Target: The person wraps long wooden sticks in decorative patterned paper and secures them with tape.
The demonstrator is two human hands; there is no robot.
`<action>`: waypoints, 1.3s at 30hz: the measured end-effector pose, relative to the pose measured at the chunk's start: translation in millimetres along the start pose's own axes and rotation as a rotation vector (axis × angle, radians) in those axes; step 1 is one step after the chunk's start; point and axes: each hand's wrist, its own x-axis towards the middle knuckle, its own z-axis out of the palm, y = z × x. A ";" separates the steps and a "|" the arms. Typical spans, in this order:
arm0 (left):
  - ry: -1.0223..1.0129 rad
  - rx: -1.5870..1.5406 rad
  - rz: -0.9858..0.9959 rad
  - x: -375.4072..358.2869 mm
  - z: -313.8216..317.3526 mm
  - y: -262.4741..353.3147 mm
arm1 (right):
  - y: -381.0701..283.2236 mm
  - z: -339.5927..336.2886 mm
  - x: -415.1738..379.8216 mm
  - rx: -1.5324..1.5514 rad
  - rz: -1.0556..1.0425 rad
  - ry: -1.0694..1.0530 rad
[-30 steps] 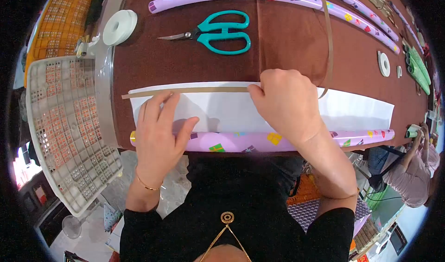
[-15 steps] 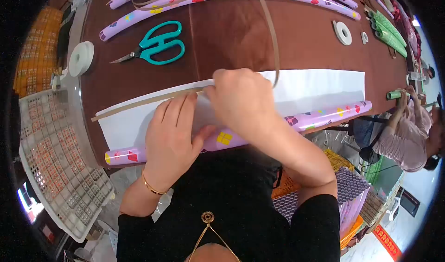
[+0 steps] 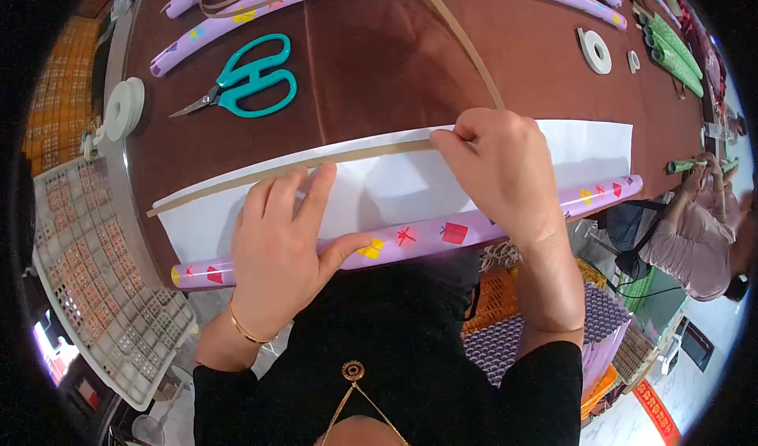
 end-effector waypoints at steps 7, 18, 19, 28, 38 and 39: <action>-0.005 0.027 -0.013 0.4 1.7 1.2 | 2.7 3.8 2.1 -0.064 -0.037 0.035; -0.041 0.050 -0.018 5.3 -2.8 4.6 | 2.0 9.9 4.9 -0.171 -0.015 0.058; -0.049 0.059 -0.018 6.7 -4.0 5.8 | 1.3 10.1 4.9 -0.189 -0.021 0.067; 0.002 -0.201 0.186 43.5 24.1 44.1 | 0.0 13.3 2.8 -0.233 -0.054 0.117; -0.041 -0.101 0.149 52.1 26.0 56.4 | 50.3 -45.7 -8.9 -0.211 -0.060 0.136; -0.041 -0.102 0.152 52.8 26.8 57.3 | 59.9 -59.1 -12.0 -0.209 -0.031 0.158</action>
